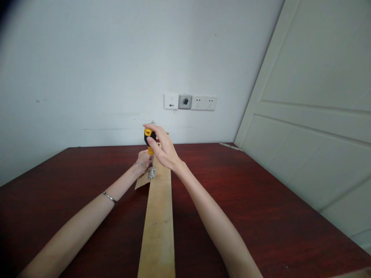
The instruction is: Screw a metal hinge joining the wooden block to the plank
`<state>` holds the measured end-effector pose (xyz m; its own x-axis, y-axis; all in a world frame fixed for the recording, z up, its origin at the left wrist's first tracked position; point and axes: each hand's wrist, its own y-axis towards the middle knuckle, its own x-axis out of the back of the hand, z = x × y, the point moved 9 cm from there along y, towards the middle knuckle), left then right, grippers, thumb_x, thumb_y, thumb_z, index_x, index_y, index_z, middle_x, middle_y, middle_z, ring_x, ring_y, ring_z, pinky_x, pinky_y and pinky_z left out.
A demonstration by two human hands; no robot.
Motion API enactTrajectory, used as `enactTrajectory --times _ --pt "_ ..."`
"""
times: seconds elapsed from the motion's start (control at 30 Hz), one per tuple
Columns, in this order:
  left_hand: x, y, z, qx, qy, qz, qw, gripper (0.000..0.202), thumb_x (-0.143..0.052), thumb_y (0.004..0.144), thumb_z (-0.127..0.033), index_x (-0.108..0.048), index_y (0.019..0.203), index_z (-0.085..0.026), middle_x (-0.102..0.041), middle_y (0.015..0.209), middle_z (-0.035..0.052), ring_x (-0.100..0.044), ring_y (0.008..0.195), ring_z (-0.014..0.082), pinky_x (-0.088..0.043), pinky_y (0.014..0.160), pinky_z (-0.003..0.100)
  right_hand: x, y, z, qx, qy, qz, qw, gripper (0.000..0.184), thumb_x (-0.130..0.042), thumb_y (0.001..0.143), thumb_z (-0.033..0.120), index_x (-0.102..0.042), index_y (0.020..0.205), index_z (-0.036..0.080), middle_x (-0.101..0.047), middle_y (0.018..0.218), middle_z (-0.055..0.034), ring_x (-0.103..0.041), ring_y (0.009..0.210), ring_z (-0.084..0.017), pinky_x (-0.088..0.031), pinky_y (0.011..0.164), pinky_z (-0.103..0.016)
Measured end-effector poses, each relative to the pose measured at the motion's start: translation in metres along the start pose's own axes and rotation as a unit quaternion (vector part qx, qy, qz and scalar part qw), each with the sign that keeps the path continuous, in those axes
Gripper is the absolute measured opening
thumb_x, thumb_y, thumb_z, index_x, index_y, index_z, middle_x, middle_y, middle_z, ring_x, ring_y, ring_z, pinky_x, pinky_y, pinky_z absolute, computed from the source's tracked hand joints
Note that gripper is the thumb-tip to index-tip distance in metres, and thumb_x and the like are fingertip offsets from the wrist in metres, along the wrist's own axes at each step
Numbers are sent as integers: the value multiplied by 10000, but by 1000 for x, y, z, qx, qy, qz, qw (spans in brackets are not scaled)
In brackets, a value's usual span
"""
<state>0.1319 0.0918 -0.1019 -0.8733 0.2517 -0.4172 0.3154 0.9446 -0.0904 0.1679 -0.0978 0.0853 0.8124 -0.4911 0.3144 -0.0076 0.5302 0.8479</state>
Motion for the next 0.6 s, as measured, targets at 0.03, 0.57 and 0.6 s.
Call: enactTrajectory --times 0.03,0.57,0.6 --pt "0 0 -1 -2 1 -1 1000 203 -644 563 -18 -662 730 -132 -597 512 -15 -597 510 133 -457 491 213 -1 0 -1 1 12 4 1000 323 -385 935 308 -464 1246 272 -520 1267 -59 -491 1173 -199 -475 929 -375" --pt "-3 -3 -4 -16 14 10 1000 199 -641 572 -29 -668 738 -134 -604 513 -12 -594 504 135 -463 491 216 2 2 1 6 -12 -9 1000 305 -463 906 327 -528 1202 299 -546 1200 -58 -516 1110 -194 -519 854 -355" --pt "-2 -4 -4 -17 14 12 1000 194 -639 573 -30 -670 734 -133 -611 523 -7 -597 511 136 -463 493 215 2 2 1 4 -16 -12 1000 304 -507 883 338 -538 1183 297 -544 1177 -62 -521 1085 -194 -531 828 -345"
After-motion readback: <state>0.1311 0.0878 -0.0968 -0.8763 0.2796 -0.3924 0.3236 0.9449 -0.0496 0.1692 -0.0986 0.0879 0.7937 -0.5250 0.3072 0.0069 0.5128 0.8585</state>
